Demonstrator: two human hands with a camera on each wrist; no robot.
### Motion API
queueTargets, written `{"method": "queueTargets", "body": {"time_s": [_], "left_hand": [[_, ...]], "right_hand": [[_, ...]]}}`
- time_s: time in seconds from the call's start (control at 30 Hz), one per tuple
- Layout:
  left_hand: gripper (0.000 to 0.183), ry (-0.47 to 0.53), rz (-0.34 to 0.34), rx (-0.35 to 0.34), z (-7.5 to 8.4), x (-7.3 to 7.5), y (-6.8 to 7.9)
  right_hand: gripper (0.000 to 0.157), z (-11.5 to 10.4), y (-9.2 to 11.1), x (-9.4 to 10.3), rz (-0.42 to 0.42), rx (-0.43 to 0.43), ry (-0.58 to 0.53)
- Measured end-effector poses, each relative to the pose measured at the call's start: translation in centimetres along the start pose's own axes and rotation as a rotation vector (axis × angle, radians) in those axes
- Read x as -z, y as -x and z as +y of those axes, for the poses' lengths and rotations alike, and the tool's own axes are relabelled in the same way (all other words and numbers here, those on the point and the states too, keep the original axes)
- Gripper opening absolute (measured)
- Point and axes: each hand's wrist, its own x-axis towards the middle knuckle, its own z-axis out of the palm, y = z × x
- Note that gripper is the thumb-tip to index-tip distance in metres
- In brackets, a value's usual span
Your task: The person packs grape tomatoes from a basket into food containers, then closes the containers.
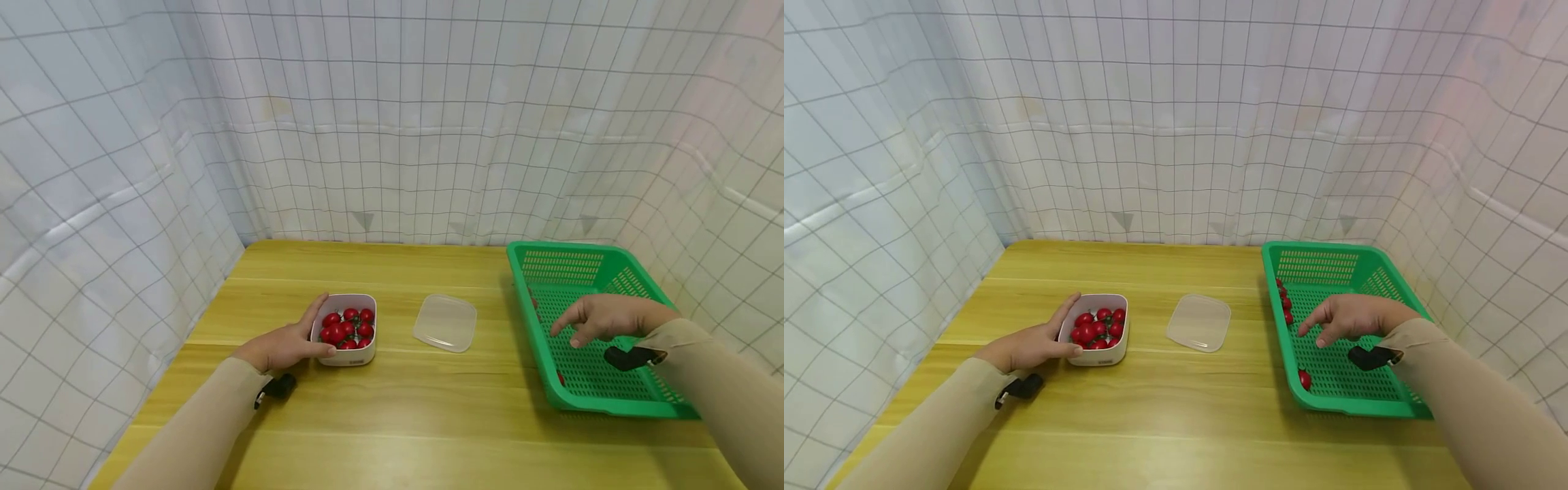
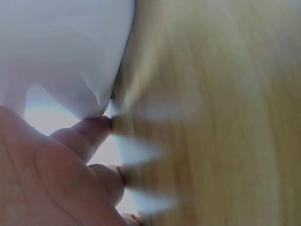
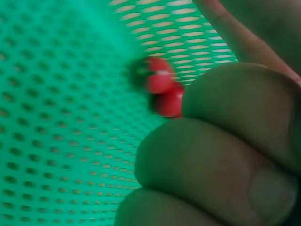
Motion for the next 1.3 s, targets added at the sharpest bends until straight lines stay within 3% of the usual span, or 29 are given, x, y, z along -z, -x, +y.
{"method": "queueTargets", "body": {"time_s": [0.33,0.57,0.87,1.1,1.3], "left_hand": [[0.119,-0.020,0.007,0.002,0.2,-0.1,0.1],[0.119,-0.007,0.000,0.005,0.3,-0.1,0.0],[0.119,0.005,-0.001,0.001,0.1,-0.1,-0.1],[0.119,0.016,-0.004,-0.003,0.0,-0.2,-0.4],[0.120,0.017,-0.003,-0.004,-0.1,-0.1,-0.5]], "right_hand": [[0.046,1.9,-1.3,-1.3,-0.141,-0.019,-0.005],[0.045,2.5,-1.8,-1.8,-0.121,-0.069,0.091],[0.056,2.1,-2.6,-2.3,-0.142,-0.047,0.156],[0.022,1.5,-3.2,-3.6,-0.101,-0.003,0.220],[0.018,1.4,-3.6,-4.2,-0.075,-0.048,0.226]]}}
